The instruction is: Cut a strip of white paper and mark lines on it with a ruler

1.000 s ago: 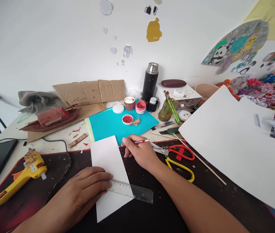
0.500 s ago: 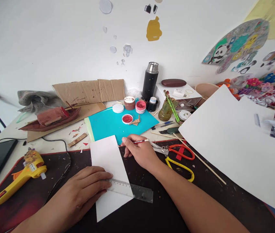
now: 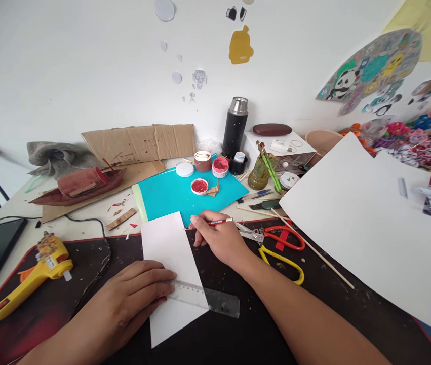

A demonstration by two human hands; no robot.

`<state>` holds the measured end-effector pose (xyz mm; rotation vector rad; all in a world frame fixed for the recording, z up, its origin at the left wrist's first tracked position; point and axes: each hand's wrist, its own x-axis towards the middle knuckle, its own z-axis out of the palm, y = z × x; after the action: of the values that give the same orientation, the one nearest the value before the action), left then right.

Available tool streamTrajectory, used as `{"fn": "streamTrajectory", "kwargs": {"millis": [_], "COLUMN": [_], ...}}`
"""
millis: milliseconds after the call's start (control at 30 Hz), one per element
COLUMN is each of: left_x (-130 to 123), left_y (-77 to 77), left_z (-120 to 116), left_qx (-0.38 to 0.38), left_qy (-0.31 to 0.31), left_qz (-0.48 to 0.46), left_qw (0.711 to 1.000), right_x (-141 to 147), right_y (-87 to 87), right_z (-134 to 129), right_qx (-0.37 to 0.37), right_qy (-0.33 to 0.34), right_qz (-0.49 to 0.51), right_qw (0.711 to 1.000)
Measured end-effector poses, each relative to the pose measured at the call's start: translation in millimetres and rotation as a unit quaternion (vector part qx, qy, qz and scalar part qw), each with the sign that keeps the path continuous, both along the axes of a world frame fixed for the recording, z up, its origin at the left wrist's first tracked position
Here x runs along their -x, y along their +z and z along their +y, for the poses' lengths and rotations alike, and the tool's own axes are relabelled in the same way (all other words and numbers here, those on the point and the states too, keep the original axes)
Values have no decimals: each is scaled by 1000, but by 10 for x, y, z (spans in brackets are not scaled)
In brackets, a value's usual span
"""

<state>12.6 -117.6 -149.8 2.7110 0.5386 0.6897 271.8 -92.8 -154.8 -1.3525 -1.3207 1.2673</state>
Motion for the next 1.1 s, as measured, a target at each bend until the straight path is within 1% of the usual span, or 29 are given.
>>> {"fn": "streamTrajectory", "kwargs": {"millis": [733,1100], "left_x": [9,-4], "left_y": [-8,10], "left_z": [-5,-1], "left_qx": [11,-5], "left_qy": [2,-2], "left_qz": [1,7], "left_qw": [1000,1000], "right_x": [0,-1], "right_y": [-4,9], "right_z": [-1,-5], "right_qx": [-4,0], "right_qy": [1,0], "right_qz": [-4,-2], "right_qw": [1000,1000]}}
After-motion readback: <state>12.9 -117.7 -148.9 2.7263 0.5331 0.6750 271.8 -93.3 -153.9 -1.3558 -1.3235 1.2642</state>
